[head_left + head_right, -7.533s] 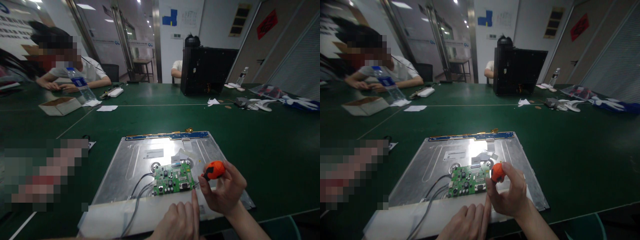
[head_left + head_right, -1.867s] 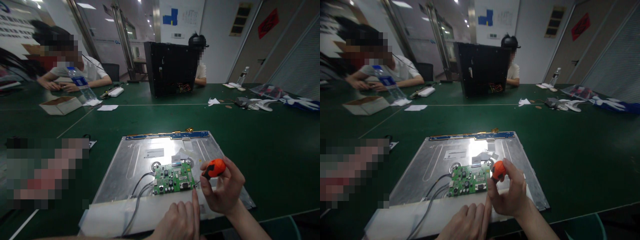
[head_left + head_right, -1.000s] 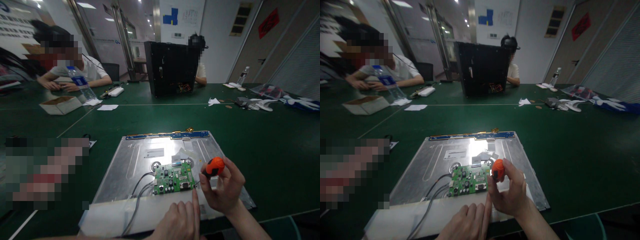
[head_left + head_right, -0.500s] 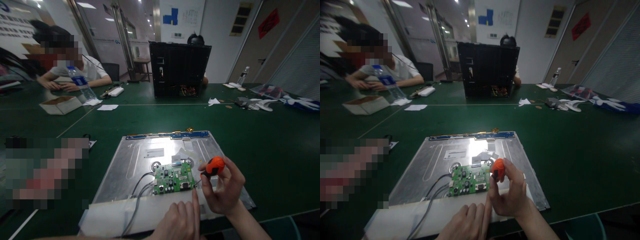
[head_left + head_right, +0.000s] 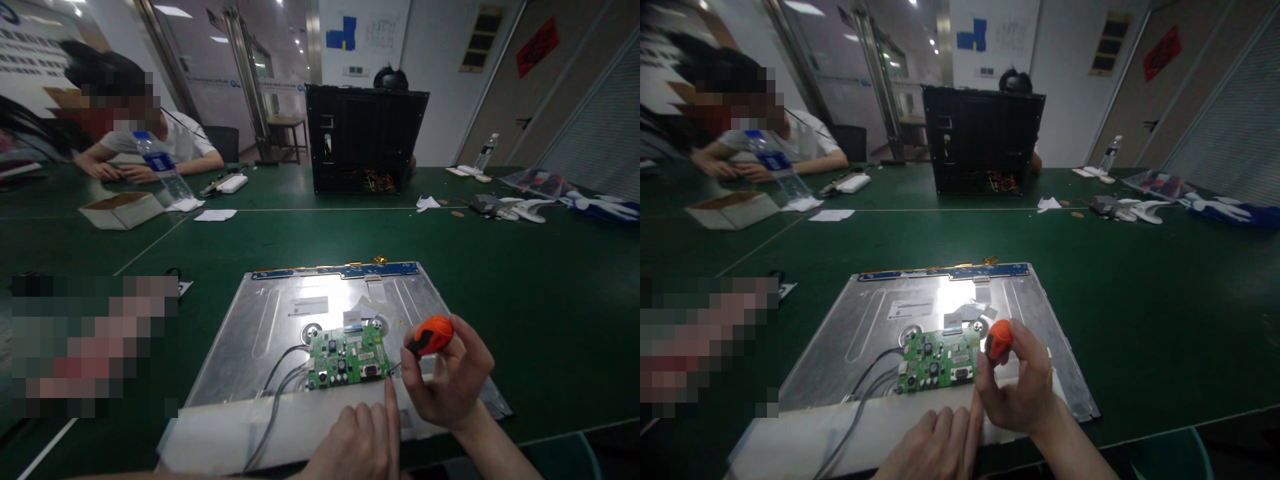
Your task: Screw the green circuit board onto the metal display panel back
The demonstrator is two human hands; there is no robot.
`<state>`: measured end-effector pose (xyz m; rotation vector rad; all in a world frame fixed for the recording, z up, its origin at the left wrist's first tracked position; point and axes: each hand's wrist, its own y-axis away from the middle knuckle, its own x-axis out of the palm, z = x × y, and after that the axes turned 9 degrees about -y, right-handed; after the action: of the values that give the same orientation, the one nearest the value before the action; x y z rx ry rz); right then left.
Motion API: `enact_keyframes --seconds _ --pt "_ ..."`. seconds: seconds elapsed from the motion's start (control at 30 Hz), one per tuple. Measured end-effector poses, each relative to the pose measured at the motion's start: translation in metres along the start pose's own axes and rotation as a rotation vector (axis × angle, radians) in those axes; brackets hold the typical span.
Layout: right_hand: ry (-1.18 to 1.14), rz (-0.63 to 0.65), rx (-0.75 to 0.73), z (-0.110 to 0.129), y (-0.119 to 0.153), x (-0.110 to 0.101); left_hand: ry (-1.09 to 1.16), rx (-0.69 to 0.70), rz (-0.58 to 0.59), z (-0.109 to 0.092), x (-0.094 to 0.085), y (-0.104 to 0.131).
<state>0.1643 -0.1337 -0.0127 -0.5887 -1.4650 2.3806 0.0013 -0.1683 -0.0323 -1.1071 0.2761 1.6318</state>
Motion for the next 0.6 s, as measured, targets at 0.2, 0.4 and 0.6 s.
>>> enact_keyframes --seconds 0.2,0.4,0.6 --pt "0.043 -0.01 -0.001 -0.0018 0.0046 0.0007 0.01 -0.029 -0.039 0.0025 -0.0022 -0.0021" --pt "0.037 0.002 -0.025 -0.0032 0.0052 -0.0015 0.005 -0.025 -0.022 0.0006 -0.0012 -0.0004" --pt "-0.138 0.038 0.024 0.0004 0.0002 -0.0018 0.004 -0.044 -0.083 0.0029 -0.002 -0.0021"
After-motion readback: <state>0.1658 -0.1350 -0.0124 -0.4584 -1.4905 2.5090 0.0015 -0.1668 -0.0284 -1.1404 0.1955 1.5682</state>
